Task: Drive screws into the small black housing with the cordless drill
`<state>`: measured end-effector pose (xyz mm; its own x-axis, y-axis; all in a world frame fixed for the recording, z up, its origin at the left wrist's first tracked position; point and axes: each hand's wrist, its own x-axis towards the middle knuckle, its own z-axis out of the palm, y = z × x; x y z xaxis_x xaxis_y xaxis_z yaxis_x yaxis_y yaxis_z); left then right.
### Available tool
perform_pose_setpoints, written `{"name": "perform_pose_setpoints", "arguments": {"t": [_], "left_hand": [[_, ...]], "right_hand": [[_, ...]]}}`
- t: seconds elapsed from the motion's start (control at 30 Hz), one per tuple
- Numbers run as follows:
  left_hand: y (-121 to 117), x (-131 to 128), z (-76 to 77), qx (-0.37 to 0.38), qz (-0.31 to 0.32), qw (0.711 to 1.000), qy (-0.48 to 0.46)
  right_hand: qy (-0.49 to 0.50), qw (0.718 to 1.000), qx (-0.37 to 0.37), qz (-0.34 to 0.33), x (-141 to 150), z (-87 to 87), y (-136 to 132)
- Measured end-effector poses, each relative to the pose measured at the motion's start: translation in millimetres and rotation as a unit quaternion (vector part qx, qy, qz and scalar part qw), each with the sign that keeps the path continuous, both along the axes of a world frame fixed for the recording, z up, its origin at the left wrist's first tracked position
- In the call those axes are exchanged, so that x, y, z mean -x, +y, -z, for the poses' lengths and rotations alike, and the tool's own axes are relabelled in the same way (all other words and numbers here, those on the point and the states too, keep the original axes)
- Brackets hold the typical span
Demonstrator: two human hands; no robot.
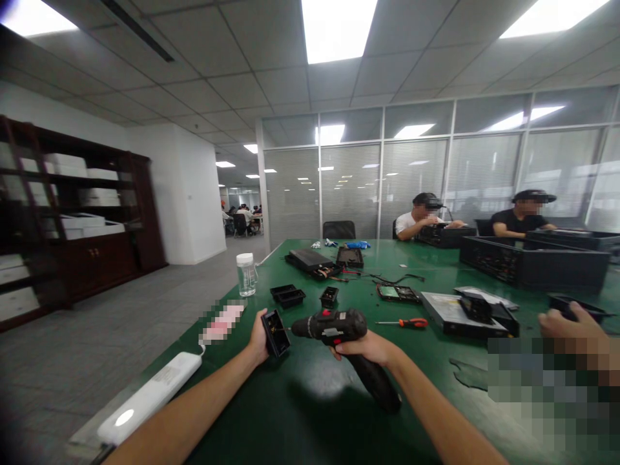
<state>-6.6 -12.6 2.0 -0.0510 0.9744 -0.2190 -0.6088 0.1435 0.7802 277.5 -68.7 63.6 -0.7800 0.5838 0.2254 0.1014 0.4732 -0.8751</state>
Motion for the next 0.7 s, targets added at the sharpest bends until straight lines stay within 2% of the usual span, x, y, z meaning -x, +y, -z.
{"name": "perform_pose_setpoints", "arguments": {"t": [0.7], "left_hand": [[-2.9,-2.0,-3.8,0.005,-0.016,1.0,-0.016]], "right_hand": [[-0.001,1.0,0.015,0.015,0.2,-0.2,0.1]]}}
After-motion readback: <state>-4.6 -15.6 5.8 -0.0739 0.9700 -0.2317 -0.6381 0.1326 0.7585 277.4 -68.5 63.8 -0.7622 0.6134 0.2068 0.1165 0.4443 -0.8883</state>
